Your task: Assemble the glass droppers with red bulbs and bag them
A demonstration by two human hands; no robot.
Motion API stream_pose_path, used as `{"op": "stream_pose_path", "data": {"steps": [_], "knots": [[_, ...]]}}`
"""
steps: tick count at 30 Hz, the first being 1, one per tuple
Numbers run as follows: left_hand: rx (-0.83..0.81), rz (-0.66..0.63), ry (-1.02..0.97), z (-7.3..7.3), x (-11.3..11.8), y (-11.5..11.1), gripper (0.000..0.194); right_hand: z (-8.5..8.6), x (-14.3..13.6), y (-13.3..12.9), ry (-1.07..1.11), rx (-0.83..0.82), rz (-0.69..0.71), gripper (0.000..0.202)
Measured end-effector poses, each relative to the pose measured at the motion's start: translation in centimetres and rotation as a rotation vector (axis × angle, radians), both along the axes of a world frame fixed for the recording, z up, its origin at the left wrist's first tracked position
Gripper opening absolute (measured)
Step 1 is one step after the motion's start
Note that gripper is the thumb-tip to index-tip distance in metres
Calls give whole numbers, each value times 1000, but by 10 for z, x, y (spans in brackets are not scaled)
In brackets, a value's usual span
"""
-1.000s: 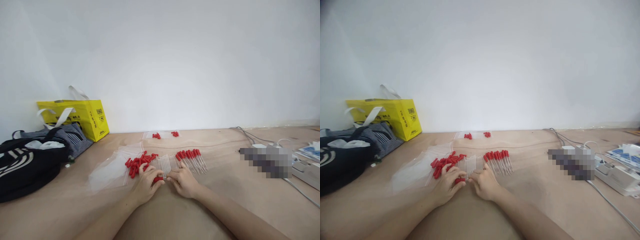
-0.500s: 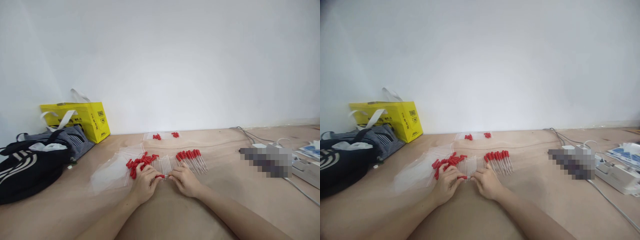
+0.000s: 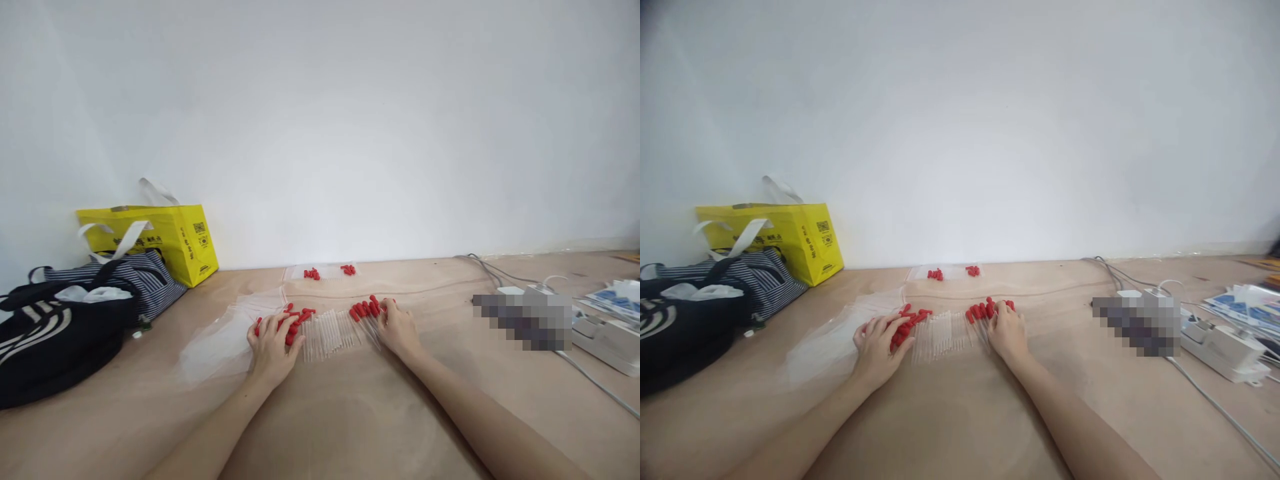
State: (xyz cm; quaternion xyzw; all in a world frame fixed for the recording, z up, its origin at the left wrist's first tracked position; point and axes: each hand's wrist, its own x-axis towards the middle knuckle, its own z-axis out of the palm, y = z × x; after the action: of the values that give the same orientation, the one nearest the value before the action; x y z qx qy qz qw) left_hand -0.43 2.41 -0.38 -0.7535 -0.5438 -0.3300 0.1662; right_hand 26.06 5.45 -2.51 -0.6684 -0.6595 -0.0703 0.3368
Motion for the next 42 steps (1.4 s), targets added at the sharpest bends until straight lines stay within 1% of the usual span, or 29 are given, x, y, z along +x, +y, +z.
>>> {"op": "stream_pose_path", "data": {"steps": [2, 4, 7, 11, 14, 17, 21, 25, 29, 34, 38, 40, 42], "knots": [[13, 24, 2, 0, -1, 1, 24, 1, 1, 1, -7, -13, -22, 16], [17, 38, 7, 0, -1, 2, 22, 2, 4, 1, -21, -34, -74, 16], [13, 52, 16, 0, -1, 3, 19, 3, 10, 0, -58, -95, -128, 16], [-30, 96, 30, 0, -1, 4, 17, 4, 13, -1, -100, -197, -121, 16], [-64, 132, 33, -1, 0, 4, 17, 5, 11, -1, -124, -236, -126, 16], [-76, 126, 40, -2, 1, 4, 16, 6, 7, -3, -132, -195, -111, 16], [-51, 113, 51, -2, 2, 6, 14, 6, -4, -7, -126, -89, -8, 17], [-18, 116, 58, -3, 6, 9, 14, 5, -15, -12, -125, -39, 59, 22], [2, 90, 72, -5, 6, 12, 14, 5, -27, -16, -153, -47, 100, 22], [43, 52, 78, -9, 3, 17, 10, 8, -40, -18, -188, -160, 42, 22], [134, -3, 30, -10, 1, 21, 8, 10, -47, -18, -236, -215, 3, 27], [198, -48, -26, -8, 1, 22, 9, 10, -49, -18, -261, -229, -11, 30], [241, -148, -94, -7, 1, 21, 13, 9, -51, -18, -278, -228, -20, 31]]}}
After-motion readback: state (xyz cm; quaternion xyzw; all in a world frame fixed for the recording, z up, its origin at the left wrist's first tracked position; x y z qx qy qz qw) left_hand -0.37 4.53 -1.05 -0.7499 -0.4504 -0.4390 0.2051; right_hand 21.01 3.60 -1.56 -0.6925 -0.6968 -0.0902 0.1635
